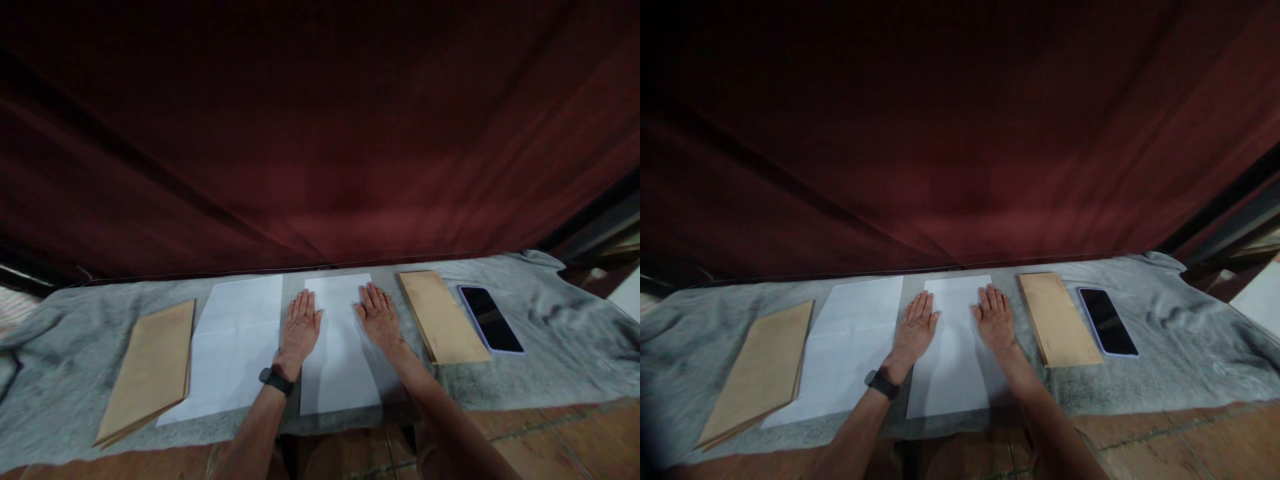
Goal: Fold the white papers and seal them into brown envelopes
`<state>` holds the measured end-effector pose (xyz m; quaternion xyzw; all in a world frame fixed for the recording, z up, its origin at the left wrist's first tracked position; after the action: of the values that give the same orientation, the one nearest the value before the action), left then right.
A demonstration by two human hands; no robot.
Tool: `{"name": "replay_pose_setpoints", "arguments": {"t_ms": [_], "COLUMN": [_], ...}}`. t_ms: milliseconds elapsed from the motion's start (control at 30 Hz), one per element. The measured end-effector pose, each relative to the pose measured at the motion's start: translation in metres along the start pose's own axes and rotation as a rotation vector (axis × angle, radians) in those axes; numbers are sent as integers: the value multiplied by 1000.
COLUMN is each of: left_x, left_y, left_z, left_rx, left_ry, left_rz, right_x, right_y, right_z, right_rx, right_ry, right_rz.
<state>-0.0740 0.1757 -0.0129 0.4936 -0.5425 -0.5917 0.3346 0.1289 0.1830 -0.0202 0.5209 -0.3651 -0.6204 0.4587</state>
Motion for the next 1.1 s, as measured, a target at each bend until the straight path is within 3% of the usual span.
{"name": "replay_pose_setpoints", "arguments": {"t_ms": [100,200,367,600,900,1100], "left_x": [22,51,90,107,118,121], "left_y": [13,19,13,20,28,34], "left_z": [-14,-51,-97,-80,-57,-91], "left_rx": [2,10,12,19,0,110], "left_ry": [34,-40,-208,-257,-165,-469], "left_rz": [-50,-75,-33,-24,-24,118], "right_x": [8,31,86,104,111,132], "right_y": [12,20,13,26,38,50], "right_z": [-3,12,54,39,6,13], "right_rx": [-45,-123,-159,-153,-85,-188], "right_ry": [-26,6,204,245,214,415], "right_rz": [-18,-11,160,144,170,333]}}
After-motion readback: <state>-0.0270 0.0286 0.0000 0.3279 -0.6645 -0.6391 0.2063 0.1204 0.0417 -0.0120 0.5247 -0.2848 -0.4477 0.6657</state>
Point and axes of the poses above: each hand's wrist, its own x-axis away from the middle knuckle, its own y-axis out of the back of the hand, z = x × y, the point moved 9 cm from there along -x, towards the middle knuckle, and after that the axes turned 8 degrees about -y, right-handed, at the moved point
